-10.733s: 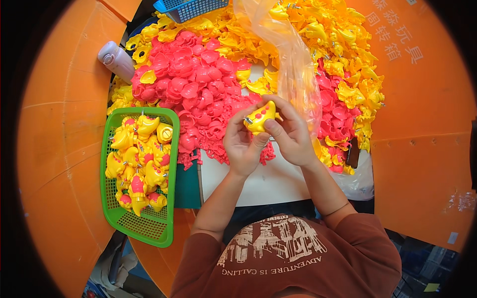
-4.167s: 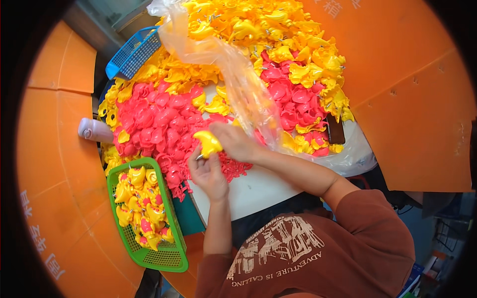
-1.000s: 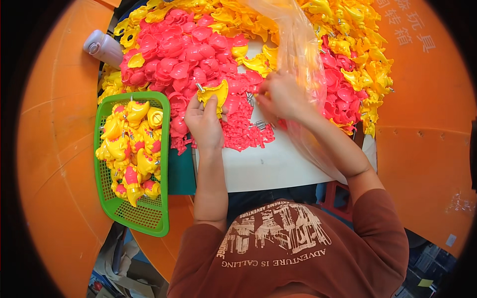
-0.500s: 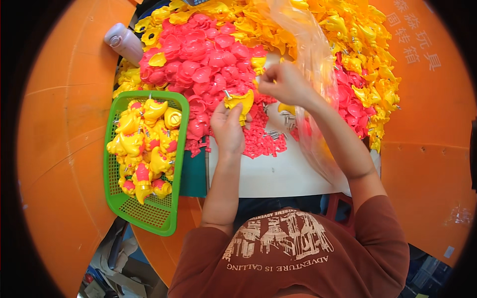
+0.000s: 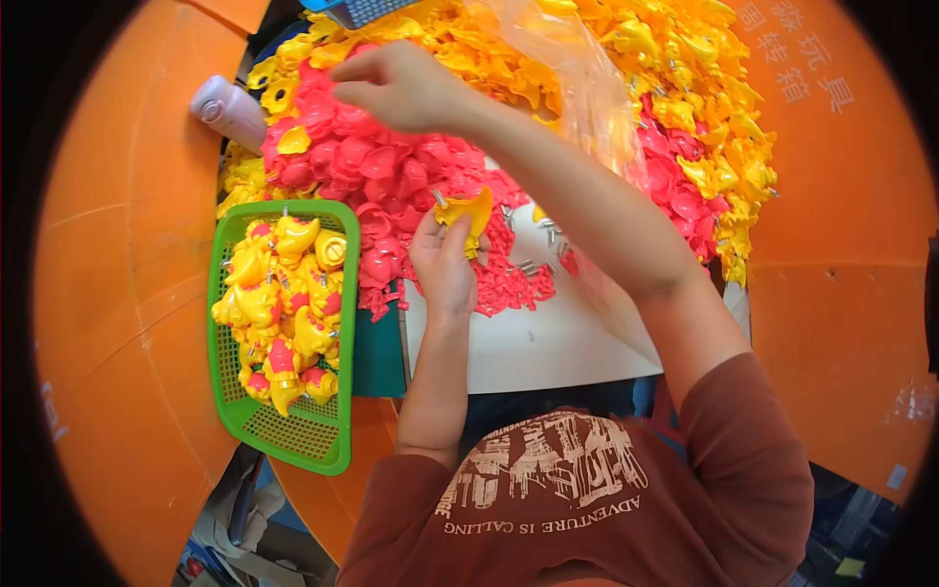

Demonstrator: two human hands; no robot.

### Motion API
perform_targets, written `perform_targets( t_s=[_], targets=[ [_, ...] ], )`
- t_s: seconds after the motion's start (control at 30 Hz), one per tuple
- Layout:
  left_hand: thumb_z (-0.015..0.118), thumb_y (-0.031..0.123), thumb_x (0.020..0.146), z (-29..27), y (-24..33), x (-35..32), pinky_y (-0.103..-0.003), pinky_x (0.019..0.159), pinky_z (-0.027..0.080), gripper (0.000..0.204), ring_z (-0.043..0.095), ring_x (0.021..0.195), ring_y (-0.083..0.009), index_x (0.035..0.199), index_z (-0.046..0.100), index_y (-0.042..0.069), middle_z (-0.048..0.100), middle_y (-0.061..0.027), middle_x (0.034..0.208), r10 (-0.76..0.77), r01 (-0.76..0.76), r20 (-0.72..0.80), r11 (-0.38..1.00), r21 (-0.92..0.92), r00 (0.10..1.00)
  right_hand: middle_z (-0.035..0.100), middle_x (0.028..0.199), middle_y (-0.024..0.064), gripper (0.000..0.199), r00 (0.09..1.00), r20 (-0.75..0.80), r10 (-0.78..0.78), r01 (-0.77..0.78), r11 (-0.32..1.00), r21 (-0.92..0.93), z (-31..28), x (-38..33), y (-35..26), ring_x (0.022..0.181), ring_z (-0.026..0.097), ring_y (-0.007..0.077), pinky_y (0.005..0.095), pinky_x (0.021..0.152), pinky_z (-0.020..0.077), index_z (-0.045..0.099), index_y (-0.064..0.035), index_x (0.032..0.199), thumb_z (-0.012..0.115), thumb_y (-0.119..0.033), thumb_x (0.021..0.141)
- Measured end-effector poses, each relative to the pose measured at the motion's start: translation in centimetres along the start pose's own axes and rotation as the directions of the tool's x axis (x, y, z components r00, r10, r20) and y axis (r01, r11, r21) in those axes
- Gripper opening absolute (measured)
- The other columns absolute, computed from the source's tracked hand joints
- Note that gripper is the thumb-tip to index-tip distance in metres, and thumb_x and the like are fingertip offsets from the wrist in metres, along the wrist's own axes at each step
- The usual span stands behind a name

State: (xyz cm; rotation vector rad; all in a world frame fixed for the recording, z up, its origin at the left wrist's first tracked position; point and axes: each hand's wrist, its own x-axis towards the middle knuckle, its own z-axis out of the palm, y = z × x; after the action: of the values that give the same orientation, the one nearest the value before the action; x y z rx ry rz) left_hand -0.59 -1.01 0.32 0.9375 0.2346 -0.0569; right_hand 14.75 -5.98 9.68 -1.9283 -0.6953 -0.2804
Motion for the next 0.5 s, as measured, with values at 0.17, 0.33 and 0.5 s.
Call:
perform_targets(
  t_s=[0.17, 0.33, 0.5],
  targets=[
    [0.052, 0.003, 0.086, -0.2, 0.2, -0.1, -0.021, 0.044, 0.042, 0.020, 0.057, 0.058, -0.0115, 0.106, 0.051, -0.001, 0.061, -0.0082, 0.083, 0.010, -0.010, 0.038, 1.000, 0.016, 0.999, 0.064, 0.078, 0.0162, 0.018, 0.943, 0.194, 0.269, -0.112, 0.809, -0.577, -8.2, -8.0, 5.0, 0.074, 0.063, 0.0304, 0.0381, 0.067, 0.0486, 0.064, -0.0015, 0.085, 0.059, -0.017, 0.078],
    [0.053, 0.003, 0.086, 0.3, -0.3, -0.4, -0.021, 0.044, 0.043, 0.020, 0.057, 0.058, -0.0117, 0.106, 0.051, -0.001, 0.061, -0.0085, 0.083, -0.036, 0.035, 0.078, 0.999, 0.019, 0.996, 0.062, 0.080, 0.0120, 0.009, 0.825, 0.309, 0.474, 0.004, 0.541, -0.841, -8.5, -13.8, 6.2, 0.081, 0.061, 0.0292, 0.0403, 0.070, 0.0478, 0.062, -0.0052, 0.077, 0.058, -0.012, 0.073],
    [0.053, 0.003, 0.086, 0.1, -0.9, -0.1, -0.021, 0.045, 0.043, 0.019, 0.057, 0.058, -0.0119, 0.105, 0.050, 0.000, 0.061, -0.0086, 0.083, -0.050, 0.046, 0.086, 0.998, 0.044, 0.995, 0.061, 0.084, 0.0077, 0.007, 0.885, 0.340, 0.318, 0.124, 0.542, -0.831, -6.9, -16.1, 6.6, 0.086, 0.058, 0.0255, 0.0364, 0.075, 0.0470, 0.062, -0.0070, 0.075, 0.059, -0.010, 0.070]
  ],
)
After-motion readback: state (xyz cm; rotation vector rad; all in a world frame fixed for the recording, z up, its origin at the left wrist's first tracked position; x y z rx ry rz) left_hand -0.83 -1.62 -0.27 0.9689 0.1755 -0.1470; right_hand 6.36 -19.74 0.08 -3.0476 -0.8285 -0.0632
